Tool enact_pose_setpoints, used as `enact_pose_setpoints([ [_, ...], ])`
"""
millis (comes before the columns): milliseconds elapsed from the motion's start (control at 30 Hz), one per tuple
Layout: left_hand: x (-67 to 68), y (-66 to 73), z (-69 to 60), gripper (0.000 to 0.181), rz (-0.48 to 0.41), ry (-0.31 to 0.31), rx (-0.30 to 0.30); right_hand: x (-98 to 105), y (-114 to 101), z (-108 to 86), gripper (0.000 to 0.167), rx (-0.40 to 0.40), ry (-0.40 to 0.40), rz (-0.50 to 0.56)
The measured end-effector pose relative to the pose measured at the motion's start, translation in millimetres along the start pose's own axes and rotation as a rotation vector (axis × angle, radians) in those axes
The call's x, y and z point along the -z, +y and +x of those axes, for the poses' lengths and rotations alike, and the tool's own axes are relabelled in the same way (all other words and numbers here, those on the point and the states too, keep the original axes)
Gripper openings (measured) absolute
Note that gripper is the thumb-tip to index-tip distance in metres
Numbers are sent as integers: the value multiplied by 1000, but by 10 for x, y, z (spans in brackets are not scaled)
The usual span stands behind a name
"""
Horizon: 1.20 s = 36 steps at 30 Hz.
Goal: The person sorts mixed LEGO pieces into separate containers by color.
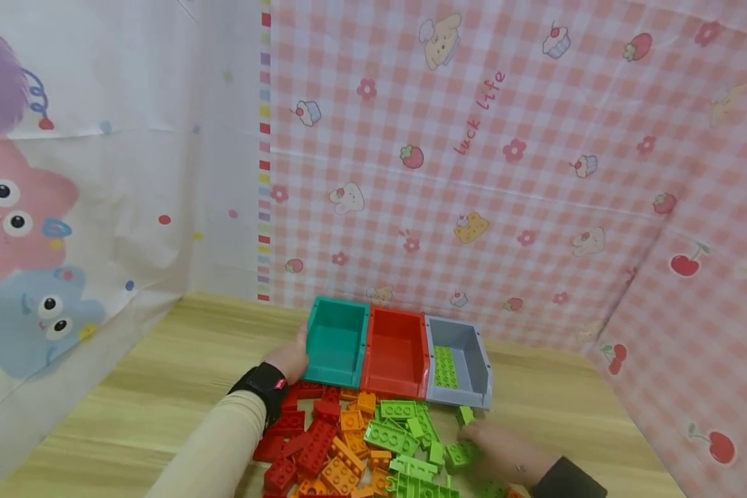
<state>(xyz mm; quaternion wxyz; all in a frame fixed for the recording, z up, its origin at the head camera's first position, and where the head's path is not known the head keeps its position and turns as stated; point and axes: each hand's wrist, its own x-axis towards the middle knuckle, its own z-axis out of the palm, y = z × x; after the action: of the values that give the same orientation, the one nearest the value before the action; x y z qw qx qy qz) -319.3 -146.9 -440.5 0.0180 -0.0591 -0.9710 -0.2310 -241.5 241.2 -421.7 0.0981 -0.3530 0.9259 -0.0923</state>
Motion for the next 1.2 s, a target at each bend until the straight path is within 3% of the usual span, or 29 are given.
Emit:
enact_pose_setpoints([
  [100,-40,-18,-15,62,-2,5,-13,194,-13,11,30,-51,100,85],
  [200,-60,-41,-39,63,7,20,-24,357,-4,124,38,-156,267,71],
  [267,-61,-52,-57,64,3,33,-28,434,30,255,45,-256,354,36],
  [367,-72,-64,-80,64,-5,41,-30,462,120,476,55,-366,408,-142],
  [533,-149,-79,-108,63,-18,36,-15,313,262,765,46,-383,298,-531],
  [667,-189,-59,-124,62,-12,23,-10,169,340,881,24,-417,171,-707],
  [800,-169,-7,-130,63,-21,14,-11,103,392,910,17,-462,101,-741],
  [1000,-83,34,-107,63,-14,23,-24,119,447,882,15,-410,61,-791],
  [1200,3,16,-52,64,-1,40,-28,142,539,910,14,-365,126,-725],
])
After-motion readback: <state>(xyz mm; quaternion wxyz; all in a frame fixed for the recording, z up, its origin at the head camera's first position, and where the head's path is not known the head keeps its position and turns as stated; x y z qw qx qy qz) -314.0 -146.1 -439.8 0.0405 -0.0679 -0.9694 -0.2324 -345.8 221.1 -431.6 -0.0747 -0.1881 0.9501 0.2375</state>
